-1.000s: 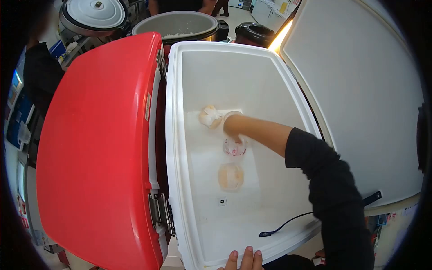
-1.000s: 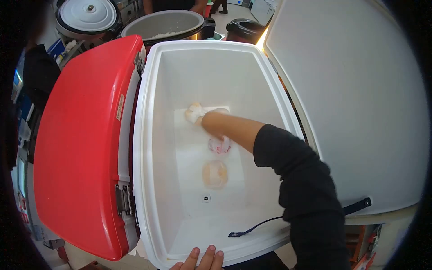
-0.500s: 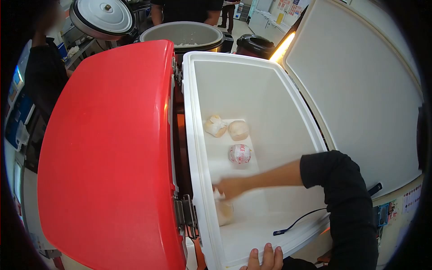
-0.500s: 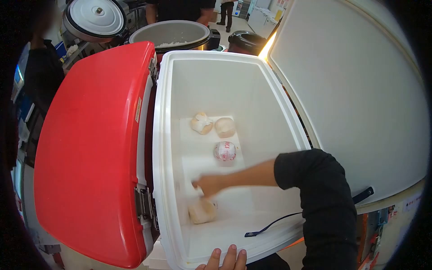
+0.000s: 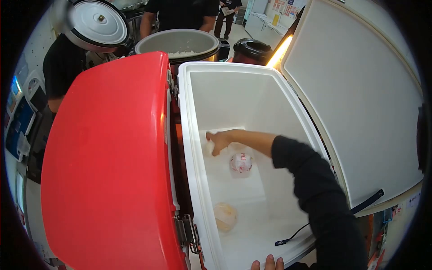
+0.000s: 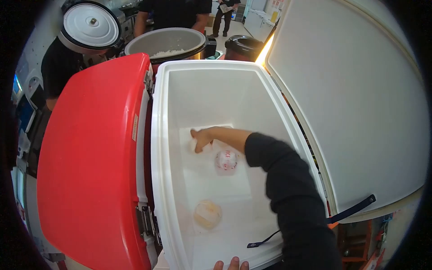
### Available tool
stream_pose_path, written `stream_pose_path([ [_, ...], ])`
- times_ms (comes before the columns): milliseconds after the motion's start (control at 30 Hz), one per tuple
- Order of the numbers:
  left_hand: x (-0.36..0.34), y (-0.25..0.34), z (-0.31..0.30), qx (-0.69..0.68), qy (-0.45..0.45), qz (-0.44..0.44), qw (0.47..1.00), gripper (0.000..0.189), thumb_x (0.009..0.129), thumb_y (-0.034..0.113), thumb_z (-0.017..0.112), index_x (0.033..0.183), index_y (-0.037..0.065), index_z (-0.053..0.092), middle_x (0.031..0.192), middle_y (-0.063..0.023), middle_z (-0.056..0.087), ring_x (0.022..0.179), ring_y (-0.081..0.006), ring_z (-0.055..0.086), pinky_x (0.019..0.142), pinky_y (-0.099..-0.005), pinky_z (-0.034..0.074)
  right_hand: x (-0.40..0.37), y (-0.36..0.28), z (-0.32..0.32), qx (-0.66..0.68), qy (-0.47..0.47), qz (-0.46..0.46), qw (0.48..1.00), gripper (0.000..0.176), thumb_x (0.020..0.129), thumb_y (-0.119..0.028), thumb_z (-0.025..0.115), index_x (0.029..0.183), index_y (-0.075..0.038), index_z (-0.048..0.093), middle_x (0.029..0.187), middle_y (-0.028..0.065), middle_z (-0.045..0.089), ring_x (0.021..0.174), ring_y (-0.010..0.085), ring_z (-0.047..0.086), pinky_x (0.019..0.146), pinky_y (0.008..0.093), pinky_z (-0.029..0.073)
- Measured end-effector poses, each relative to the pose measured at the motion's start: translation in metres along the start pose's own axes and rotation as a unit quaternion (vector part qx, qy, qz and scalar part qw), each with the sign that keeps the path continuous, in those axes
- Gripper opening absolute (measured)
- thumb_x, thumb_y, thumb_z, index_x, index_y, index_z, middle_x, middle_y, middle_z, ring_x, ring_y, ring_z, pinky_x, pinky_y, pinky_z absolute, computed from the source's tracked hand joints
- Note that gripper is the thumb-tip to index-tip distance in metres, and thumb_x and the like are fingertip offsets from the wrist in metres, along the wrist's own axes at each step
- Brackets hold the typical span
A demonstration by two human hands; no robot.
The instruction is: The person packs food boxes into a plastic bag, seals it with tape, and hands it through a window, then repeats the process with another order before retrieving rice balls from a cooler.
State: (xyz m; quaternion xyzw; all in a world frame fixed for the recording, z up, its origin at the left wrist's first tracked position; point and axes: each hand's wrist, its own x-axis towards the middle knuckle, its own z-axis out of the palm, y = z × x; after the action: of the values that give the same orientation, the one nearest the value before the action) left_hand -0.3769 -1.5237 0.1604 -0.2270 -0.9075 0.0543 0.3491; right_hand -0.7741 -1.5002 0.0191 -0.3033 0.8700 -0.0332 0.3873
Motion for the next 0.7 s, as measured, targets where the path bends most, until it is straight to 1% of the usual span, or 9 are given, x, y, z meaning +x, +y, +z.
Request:
stream_pose_path([
  [100,0.0,0.0,-0.006,-0.007,-0.077,0.008,0.997,0.031,0.084,0.034,0.039,0.11,0.022,0.051,0.114,0.0027,0.054,0.1,-0.0151,0.052,0.09,-0.0354,0.025,-0.01,0.001,0.024,-0.006,-0.453,-0.029,0.891,0.042,0.066,-0.031,0.062,0.103,-0.014,0.053,0.096,0.0025,0.056,0.091,0.0169,0.051,0.07,0.0341,0.044],
  [167,-0.001,0.0,-0.008,-0.009,-0.091,0.006,0.996,0.033,0.084,0.033,0.039,0.113,0.022,0.049,0.118,0.0031,0.052,0.103,-0.0152,0.051,0.089,-0.0347,0.026,-0.056,-0.009,0.059,-0.196,-0.479,-0.002,0.856,0.04,0.066,-0.043,0.058,0.103,-0.029,0.06,0.107,-0.0027,0.056,0.1,0.0176,0.048,0.078,0.0368,0.041],
  [267,0.0,-0.002,-0.007,0.003,-0.091,0.016,0.996,0.032,0.085,0.034,0.038,0.112,0.022,0.049,0.118,0.0039,0.052,0.103,-0.0151,0.051,0.088,-0.0341,0.026,-0.102,-0.014,0.122,-0.266,-0.623,-0.148,0.721,0.044,0.066,-0.046,0.058,0.105,-0.026,0.059,0.111,-0.004,0.054,0.107,0.0186,0.045,0.086,0.0398,0.037],
  [333,0.0,-0.001,-0.004,0.002,-0.058,0.006,0.998,0.029,0.084,0.033,0.039,0.107,0.023,0.052,0.112,0.0048,0.056,0.098,-0.0135,0.053,0.088,-0.0341,0.026,-0.11,-0.017,0.135,-0.311,-0.619,-0.15,0.706,0.045,0.065,-0.036,0.062,0.105,-0.016,0.058,0.111,0.0022,0.053,0.104,0.0223,0.048,0.086,0.0395,0.039],
  [433,-0.001,-0.001,0.011,0.008,0.044,-0.004,0.999,0.023,0.082,0.032,0.042,0.096,0.023,0.057,0.099,0.0069,0.062,0.088,-0.0115,0.057,0.087,-0.0336,0.026,-0.06,0.072,0.188,0.033,-0.506,-0.165,0.846,0.044,0.063,-0.019,0.068,0.102,-0.004,0.056,0.098,0.0135,0.057,0.093,0.0276,0.054,0.079,0.0418,0.044],
  [567,0.005,-0.001,0.02,0.007,0.109,-0.022,0.994,0.018,0.08,0.031,0.044,0.086,0.024,0.06,0.087,0.0084,0.064,0.078,-0.01,0.058,0.087,-0.033,0.026,-0.091,0.05,0.138,-0.055,-0.366,-0.238,0.898,0.033,0.064,-0.023,0.065,0.091,-0.005,0.059,0.082,0.0148,0.06,0.083,0.0281,0.056,0.072,0.0387,0.044],
  [633,0.004,-0.001,0.018,-0.002,0.116,-0.026,0.993,0.018,0.08,0.031,0.044,0.084,0.024,0.06,0.086,0.0082,0.065,0.077,-0.01,0.058,0.087,-0.0333,0.026,-0.09,0.04,0.125,-0.146,-0.273,-0.405,0.86,0.027,0.065,-0.021,0.065,0.087,-0.007,0.059,0.081,0.0138,0.06,0.083,0.0278,0.057,0.069,0.0397,0.045],
  [667,0.003,0.001,0.017,-0.009,0.112,-0.025,0.993,0.018,0.08,0.031,0.044,0.084,0.024,0.06,0.086,0.0082,0.065,0.077,-0.01,0.058,0.087,-0.0333,0.026,-0.114,0.009,0.095,-0.209,-0.211,-0.181,0.938,0.029,0.063,-0.019,0.066,0.09,-0.01,0.061,0.089,0.0124,0.061,0.088,0.028,0.056,0.07,0.0398,0.046],
  [700,0.003,0.001,0.018,-0.004,0.111,-0.028,0.993,0.018,0.08,0.031,0.045,0.085,0.024,0.061,0.086,0.0082,0.065,0.077,-0.0098,0.058,0.086,-0.0333,0.026,-0.101,0.018,0.089,-0.234,-0.141,-0.132,0.953,0.038,0.063,-0.015,0.063,0.1,-0.011,0.056,0.096,0.0152,0.057,0.093,0.0293,0.054,0.068,0.0405,0.046],
])
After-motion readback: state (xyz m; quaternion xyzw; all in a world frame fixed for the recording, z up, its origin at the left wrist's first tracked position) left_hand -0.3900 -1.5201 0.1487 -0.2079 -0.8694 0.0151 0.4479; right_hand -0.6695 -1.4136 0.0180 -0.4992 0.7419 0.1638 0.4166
